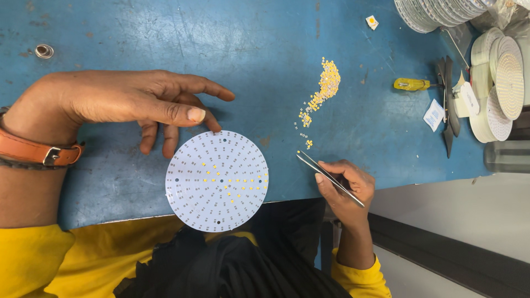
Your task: The person uses tweezers to pick up small yellow LED components from a pile on the table and places them into designated holes on a circular LED board. The person repeats this action throughout the clip, filling multiple holes on the board.
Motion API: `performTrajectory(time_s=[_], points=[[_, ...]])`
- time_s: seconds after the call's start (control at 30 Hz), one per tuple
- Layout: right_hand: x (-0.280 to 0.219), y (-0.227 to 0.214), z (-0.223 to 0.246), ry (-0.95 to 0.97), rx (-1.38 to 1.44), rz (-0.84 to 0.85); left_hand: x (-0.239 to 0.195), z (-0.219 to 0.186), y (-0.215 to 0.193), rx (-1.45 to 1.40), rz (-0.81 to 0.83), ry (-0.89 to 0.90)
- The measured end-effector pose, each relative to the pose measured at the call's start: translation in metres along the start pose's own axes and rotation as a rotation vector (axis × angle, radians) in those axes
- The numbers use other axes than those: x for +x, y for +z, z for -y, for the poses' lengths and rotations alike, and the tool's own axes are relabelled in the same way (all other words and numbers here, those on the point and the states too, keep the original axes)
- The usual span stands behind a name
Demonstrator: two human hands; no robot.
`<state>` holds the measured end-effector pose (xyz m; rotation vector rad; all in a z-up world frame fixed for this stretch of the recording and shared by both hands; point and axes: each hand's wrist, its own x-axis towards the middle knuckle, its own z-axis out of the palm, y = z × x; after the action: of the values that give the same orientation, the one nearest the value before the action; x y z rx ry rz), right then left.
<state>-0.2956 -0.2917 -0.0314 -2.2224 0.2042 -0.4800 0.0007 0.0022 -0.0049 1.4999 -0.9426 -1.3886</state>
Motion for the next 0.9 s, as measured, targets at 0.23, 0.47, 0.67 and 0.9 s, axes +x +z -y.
performTrajectory(time_s=[0.23,0.47,0.67,0.9], points=[[0.000,0.000,0.000,-0.016,-0.039,0.015,-0.001,0.000,-0.001,0.013,0.000,-0.016],[-0.005,0.010,0.013,0.075,0.084,0.011,-0.003,-0.003,-0.002,0.008,0.045,0.076],[-0.005,0.055,0.042,-0.381,0.016,0.221,-0.008,-0.003,0.002,0.012,-0.003,0.086],[0.001,0.062,0.054,-0.378,0.027,0.257,-0.010,-0.004,0.005,0.028,-0.055,0.086]])
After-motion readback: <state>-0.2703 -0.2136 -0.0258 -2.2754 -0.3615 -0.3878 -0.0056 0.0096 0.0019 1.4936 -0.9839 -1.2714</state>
